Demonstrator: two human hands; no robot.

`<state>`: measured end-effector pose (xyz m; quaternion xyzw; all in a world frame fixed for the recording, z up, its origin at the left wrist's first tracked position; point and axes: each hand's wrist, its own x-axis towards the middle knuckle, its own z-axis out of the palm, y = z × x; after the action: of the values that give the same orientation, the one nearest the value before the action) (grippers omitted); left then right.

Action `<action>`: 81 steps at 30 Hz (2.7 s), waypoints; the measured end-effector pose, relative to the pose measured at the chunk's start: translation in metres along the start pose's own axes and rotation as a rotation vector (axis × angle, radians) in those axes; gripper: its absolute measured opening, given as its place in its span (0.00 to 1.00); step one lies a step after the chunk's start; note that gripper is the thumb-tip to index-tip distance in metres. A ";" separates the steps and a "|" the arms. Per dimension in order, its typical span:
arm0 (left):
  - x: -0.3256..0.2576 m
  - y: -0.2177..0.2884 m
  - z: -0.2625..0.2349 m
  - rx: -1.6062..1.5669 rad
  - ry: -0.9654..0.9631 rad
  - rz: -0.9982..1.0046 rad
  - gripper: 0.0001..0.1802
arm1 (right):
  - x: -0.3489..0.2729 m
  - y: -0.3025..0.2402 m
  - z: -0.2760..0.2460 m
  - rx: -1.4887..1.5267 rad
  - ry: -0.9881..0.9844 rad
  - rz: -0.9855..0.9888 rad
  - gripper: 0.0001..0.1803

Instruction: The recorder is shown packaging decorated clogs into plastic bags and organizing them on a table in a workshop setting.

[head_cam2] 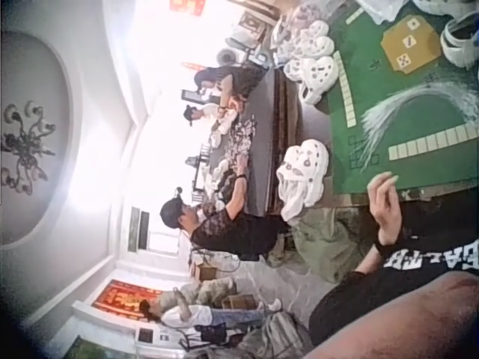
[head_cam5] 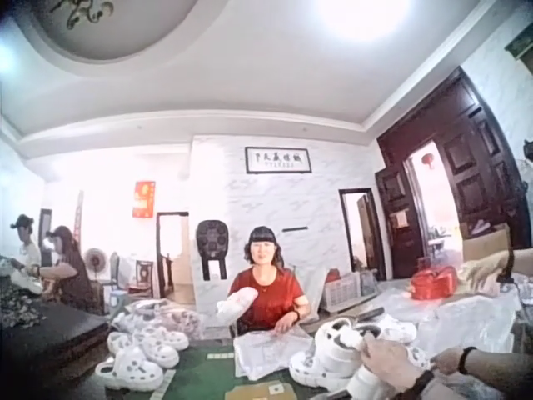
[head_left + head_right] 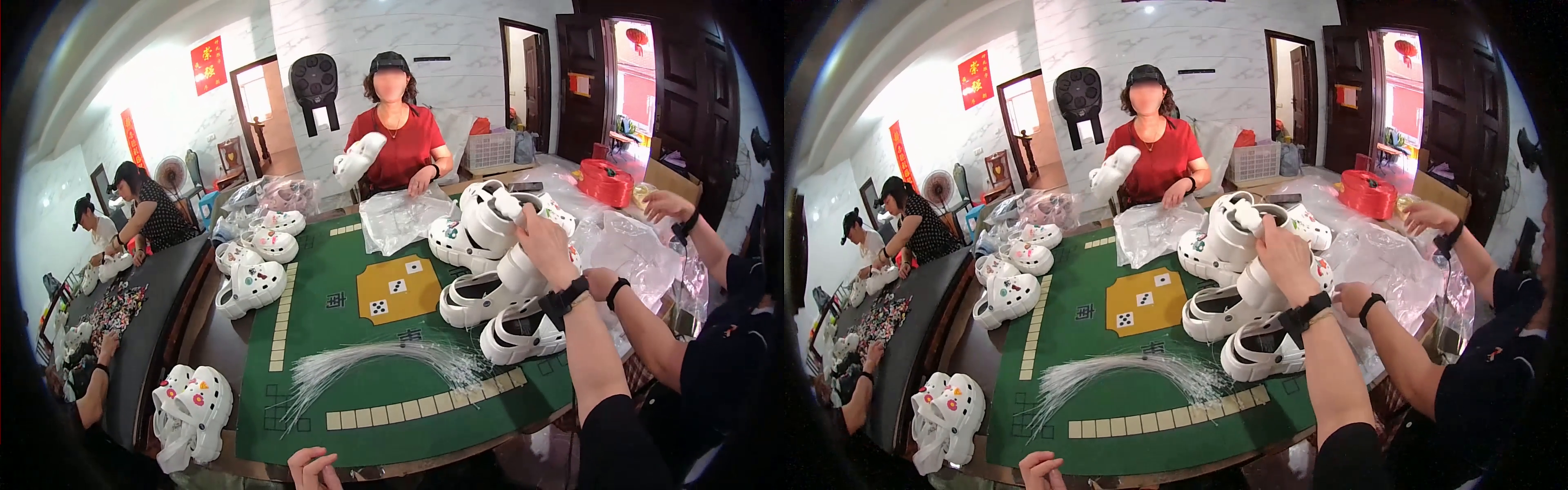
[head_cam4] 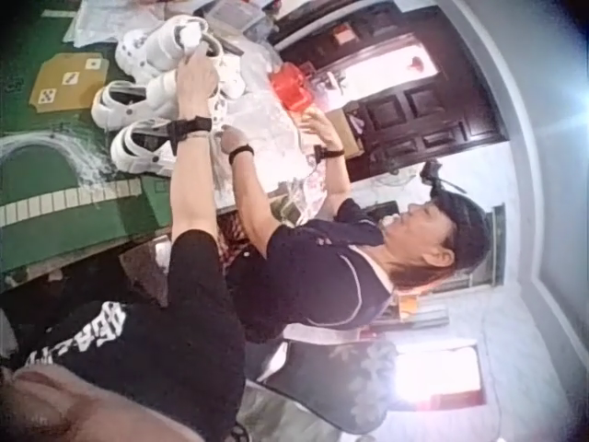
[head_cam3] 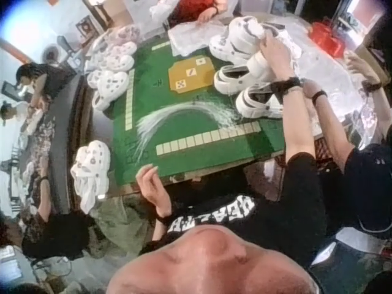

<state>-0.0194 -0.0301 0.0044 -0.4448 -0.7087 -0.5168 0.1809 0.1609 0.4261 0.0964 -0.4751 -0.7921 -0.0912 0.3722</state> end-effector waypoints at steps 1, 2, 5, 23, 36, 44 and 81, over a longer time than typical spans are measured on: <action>-0.001 0.001 0.000 0.004 -0.022 -0.011 0.05 | -0.004 0.002 -0.004 -0.020 -0.036 -0.018 0.14; 0.000 0.000 0.000 0.008 -0.022 -0.015 0.05 | -0.007 0.004 -0.006 -0.036 -0.073 -0.039 0.14; 0.004 -0.011 0.003 0.004 -0.068 -0.026 0.05 | -0.016 0.006 -0.007 -0.081 -0.025 -0.061 0.19; 0.029 -0.080 -0.039 0.224 0.025 -0.086 0.07 | -0.102 -0.107 -0.024 0.344 -0.080 -0.439 0.06; 0.049 -0.247 -0.215 0.838 0.091 -0.296 0.12 | -0.144 -0.210 0.139 0.408 -0.464 -0.814 0.04; 0.059 -0.284 -0.210 0.891 -0.028 -0.288 0.31 | -0.147 -0.216 0.137 0.292 -0.466 -0.723 0.04; 0.051 -0.088 0.037 0.258 -0.530 -0.395 0.24 | -0.121 -0.122 -0.030 2.207 -0.449 0.077 0.53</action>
<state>-0.1115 0.0193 -0.0248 -0.3914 -0.8629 -0.3145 -0.0579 0.1084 0.2634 0.0608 0.0842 -0.4733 0.7584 0.4402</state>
